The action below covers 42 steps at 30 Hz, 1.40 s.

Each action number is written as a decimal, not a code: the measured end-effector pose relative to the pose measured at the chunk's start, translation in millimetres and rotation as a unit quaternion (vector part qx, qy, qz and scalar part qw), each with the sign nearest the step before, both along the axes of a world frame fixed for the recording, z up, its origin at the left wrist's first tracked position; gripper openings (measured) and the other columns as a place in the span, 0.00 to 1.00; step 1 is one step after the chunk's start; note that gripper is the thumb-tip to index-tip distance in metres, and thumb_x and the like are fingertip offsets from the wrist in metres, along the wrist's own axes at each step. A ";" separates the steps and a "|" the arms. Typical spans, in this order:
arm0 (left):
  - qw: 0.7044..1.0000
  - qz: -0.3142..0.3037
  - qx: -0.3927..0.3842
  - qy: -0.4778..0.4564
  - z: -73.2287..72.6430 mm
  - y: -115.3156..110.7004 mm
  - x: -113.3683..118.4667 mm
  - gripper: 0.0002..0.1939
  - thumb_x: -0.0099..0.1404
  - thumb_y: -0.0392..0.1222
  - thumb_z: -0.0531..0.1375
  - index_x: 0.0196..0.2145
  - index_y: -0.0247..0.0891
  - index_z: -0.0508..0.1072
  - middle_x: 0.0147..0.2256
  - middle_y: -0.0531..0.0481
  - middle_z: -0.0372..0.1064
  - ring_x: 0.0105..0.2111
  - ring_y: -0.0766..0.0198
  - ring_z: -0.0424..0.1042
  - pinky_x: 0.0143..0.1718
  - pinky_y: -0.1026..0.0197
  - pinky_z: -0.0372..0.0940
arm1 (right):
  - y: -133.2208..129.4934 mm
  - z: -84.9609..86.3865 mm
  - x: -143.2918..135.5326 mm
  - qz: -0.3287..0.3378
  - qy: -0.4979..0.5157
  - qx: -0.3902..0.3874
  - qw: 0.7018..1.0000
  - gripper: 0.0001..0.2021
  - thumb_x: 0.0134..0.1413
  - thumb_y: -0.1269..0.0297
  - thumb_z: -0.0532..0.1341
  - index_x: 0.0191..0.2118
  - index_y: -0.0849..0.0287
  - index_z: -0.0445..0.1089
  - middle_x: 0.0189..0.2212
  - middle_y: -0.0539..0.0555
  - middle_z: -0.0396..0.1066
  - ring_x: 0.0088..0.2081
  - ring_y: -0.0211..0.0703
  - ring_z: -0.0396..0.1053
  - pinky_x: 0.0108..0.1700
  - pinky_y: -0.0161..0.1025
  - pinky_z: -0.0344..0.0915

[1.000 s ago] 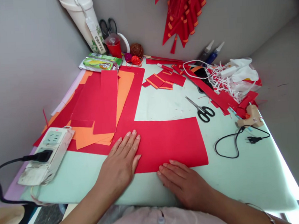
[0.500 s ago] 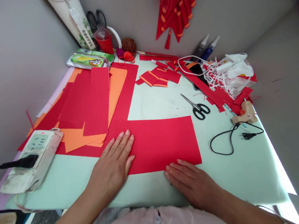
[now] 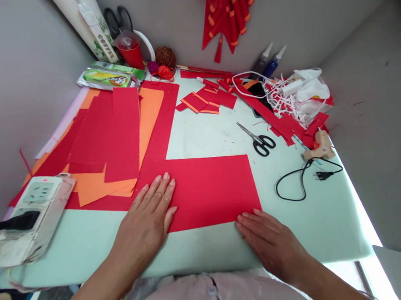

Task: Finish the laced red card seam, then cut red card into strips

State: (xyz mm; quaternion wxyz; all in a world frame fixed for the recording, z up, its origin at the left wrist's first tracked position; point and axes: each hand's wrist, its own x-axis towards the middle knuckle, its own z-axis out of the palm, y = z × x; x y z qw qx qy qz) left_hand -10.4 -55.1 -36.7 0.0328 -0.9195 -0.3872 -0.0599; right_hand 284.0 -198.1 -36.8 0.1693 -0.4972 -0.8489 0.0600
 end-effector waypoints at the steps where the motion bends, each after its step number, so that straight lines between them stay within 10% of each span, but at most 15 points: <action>1: 1.000 0.000 -0.002 -0.002 0.0 0.0 0.0 0.27 0.74 0.46 0.43 0.65 0.30 0.54 0.66 0.40 0.51 0.65 0.52 0.52 0.62 0.46 0.54 | -1.6 0.6 1.9 -0.009 0.006 0.000 1.000 0.19 0.60 0.78 0.54 0.55 0.62 0.69 0.51 0.56 0.74 0.55 0.44 0.69 0.61 0.50 0.64; 19: 1.000 0.001 -0.002 -0.008 6.7 -6.6 8.0 0.26 0.72 0.41 0.45 0.63 0.27 0.59 0.65 0.34 0.52 0.65 0.45 0.53 0.61 0.42 0.54 | -9.7 12.0 10.2 -0.118 -0.045 0.038 0.991 0.16 0.62 0.72 0.57 0.55 0.59 0.69 0.42 0.57 0.76 0.47 0.46 0.72 0.58 0.54 0.64; 23: 0.994 -0.098 -0.036 -0.042 16.3 -29.5 33.5 0.25 0.71 0.36 0.46 0.64 0.36 0.58 0.66 0.42 0.52 0.67 0.53 0.47 0.65 0.47 0.48 | -4.5 14.0 0.2 -0.118 -0.087 0.049 0.988 0.15 0.63 0.69 0.57 0.54 0.57 0.70 0.39 0.57 0.75 0.47 0.48 0.71 0.57 0.55 0.63; 29: 0.966 -0.222 -0.120 -0.055 10.5 -59.2 66.0 0.32 0.72 0.57 0.44 0.65 0.33 0.56 0.66 0.43 0.52 0.66 0.57 0.50 0.65 0.53 0.46 | -2.0 14.5 -10.0 -0.114 -0.102 0.042 0.987 0.13 0.64 0.66 0.56 0.50 0.60 0.72 0.35 0.58 0.72 0.44 0.50 0.70 0.56 0.57 0.61; 42: 0.990 -0.131 -0.036 -0.031 6.6 -68.1 14.4 0.31 0.70 0.57 0.49 0.62 0.33 0.61 0.63 0.44 0.58 0.61 0.56 0.60 0.60 0.55 0.50 | -6.1 9.0 -0.5 -0.102 -0.084 0.048 0.990 0.15 0.63 0.69 0.56 0.55 0.58 0.69 0.38 0.58 0.72 0.45 0.47 0.70 0.56 0.55 0.60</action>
